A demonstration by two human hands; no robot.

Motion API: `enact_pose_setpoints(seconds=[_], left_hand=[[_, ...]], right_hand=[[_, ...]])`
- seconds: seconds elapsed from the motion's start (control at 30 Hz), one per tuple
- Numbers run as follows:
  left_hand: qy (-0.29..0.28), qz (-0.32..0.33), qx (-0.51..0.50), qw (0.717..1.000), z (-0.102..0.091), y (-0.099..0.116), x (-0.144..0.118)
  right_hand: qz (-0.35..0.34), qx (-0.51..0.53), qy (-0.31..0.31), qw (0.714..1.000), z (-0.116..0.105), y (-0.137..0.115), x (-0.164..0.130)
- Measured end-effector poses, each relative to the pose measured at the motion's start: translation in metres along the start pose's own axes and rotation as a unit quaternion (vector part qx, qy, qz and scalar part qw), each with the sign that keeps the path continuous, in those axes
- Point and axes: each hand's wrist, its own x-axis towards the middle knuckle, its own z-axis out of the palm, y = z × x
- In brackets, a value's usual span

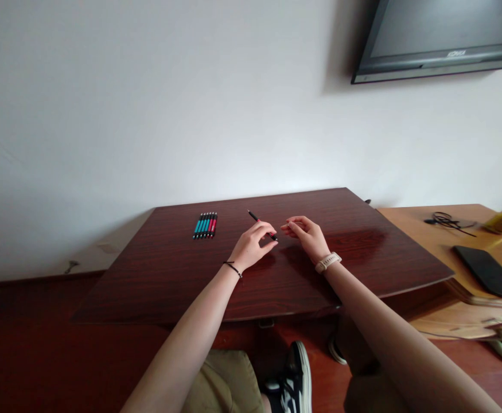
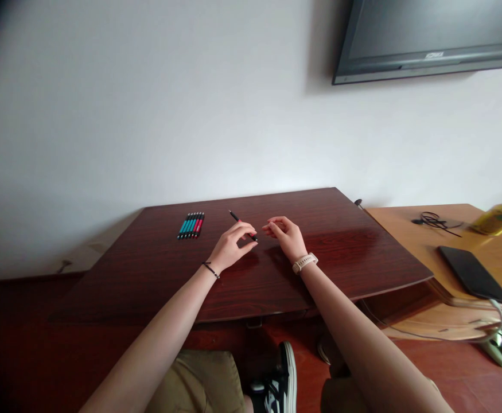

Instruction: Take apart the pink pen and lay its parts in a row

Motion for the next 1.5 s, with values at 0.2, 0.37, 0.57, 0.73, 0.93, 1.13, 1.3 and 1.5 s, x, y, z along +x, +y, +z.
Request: enact_pose_setpoints(seconds=[0.2,0.37,0.57,0.73,0.93,1.13,1.3,1.5], left_hand=[[-0.078,0.066,0.069,0.992,0.010,0.006,-0.001],[-0.128,0.106,0.119,0.979,0.014,0.013,-0.001],[-0.157,0.152,0.171,0.961,0.012,0.023,0.001],[-0.164,0.159,0.175,0.958,0.013,0.025,0.000],[-0.162,0.162,0.184,0.956,0.014,0.023,-0.001],[-0.168,0.161,0.174,0.957,0.015,0.023,-0.001],[-0.171,0.164,0.177,0.955,0.014,0.026,0.000],[-0.172,0.170,0.192,0.951,0.014,0.027,0.001]], right_hand=[[0.048,0.080,0.038,0.995,0.004,-0.003,0.006],[0.052,0.103,0.026,0.993,0.009,-0.009,0.010],[0.046,0.122,-0.001,0.992,0.014,-0.022,0.011],[0.030,0.109,-0.004,0.994,0.020,-0.029,0.009],[0.035,0.103,-0.005,0.994,0.023,-0.026,0.010],[0.027,0.080,0.001,0.996,0.024,-0.023,0.011],[0.025,0.065,0.004,0.998,0.025,-0.025,0.011],[0.028,0.064,0.005,0.998,0.025,-0.026,0.011]])
